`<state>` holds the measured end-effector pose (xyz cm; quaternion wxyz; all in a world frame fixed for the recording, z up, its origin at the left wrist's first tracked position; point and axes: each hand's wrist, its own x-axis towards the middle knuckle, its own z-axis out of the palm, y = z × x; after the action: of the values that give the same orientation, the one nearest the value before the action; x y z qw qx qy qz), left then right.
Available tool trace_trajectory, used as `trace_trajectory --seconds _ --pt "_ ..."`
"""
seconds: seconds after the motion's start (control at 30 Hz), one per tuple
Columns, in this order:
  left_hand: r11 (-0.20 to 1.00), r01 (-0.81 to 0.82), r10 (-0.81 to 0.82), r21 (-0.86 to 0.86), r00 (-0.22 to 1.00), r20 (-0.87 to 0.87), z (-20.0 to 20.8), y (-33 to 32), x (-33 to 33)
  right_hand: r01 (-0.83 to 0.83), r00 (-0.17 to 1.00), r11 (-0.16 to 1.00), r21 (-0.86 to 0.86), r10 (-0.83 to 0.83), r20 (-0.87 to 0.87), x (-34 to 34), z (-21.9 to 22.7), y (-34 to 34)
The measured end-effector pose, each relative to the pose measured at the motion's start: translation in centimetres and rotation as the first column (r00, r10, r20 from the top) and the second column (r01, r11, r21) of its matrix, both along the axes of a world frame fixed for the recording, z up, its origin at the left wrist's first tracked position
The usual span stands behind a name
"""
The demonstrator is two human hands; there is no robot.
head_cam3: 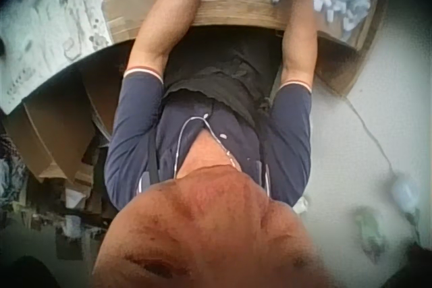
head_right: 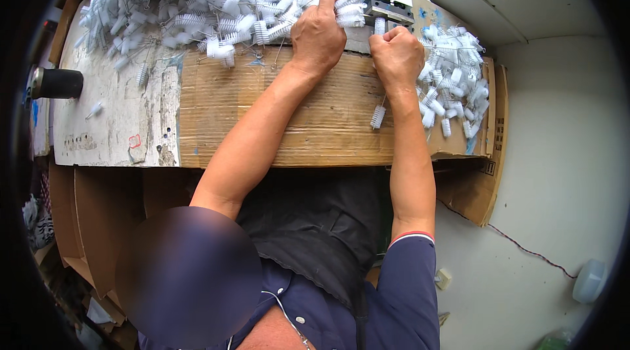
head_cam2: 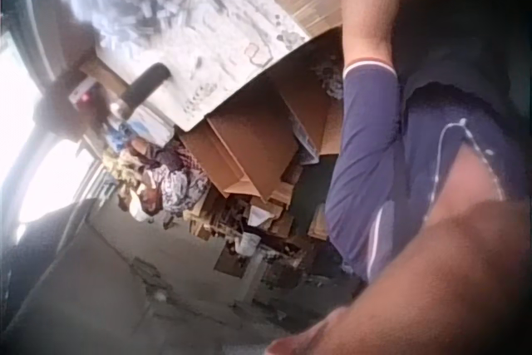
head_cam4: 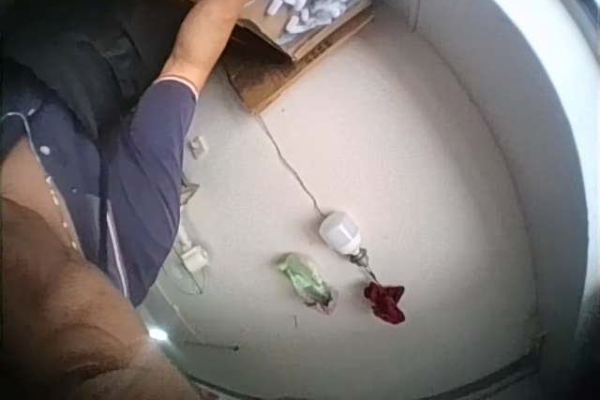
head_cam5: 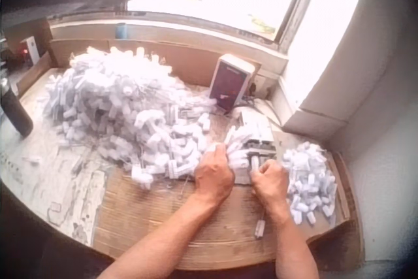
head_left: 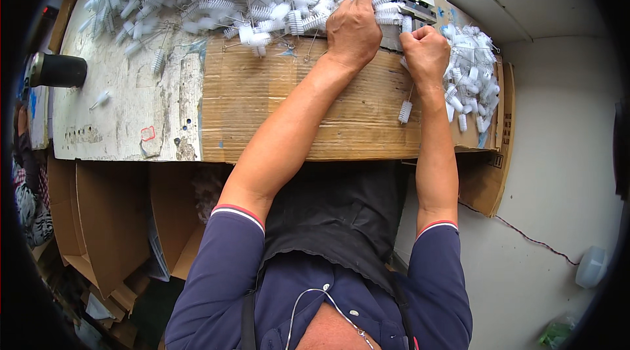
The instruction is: Manually assemble and test white plastic components using a workbench-mounted fixture in a manufacturing environment.
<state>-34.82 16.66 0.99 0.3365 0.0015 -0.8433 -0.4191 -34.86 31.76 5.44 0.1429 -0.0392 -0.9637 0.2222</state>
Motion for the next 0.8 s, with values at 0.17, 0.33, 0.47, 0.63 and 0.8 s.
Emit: trace_trajectory --seconds 0.17,0.33,0.47,0.63,0.8 --pt "1.000 -0.003 0.004 0.004 1.000 -0.022 0.2 0.2 -0.1 0.018 0.999 1.000 -0.017 -0.019 -0.031 -0.3 -1.0 0.4" --pt "1.000 0.005 -0.005 0.003 0.996 -0.088 -0.3 0.2 -0.4 0.007 0.999 0.996 -0.087 -0.011 -0.038 -0.1 -1.3 0.7" --pt "1.000 0.008 -0.009 -0.016 0.998 -0.062 -0.5 0.1 -0.3 -0.022 0.999 0.992 -0.123 0.018 -0.036 0.1 -1.5 0.9" --pt "1.000 0.009 -0.010 -0.022 0.999 -0.041 -0.4 0.1 -0.1 -0.018 1.000 0.987 -0.161 0.016 -0.010 0.2 -1.2 0.8" --pt "1.000 0.014 -0.014 -0.005 1.000 -0.013 -0.4 0.0 -0.1 -0.024 1.000 0.983 -0.180 0.022 -0.015 0.2 -1.2 0.6"
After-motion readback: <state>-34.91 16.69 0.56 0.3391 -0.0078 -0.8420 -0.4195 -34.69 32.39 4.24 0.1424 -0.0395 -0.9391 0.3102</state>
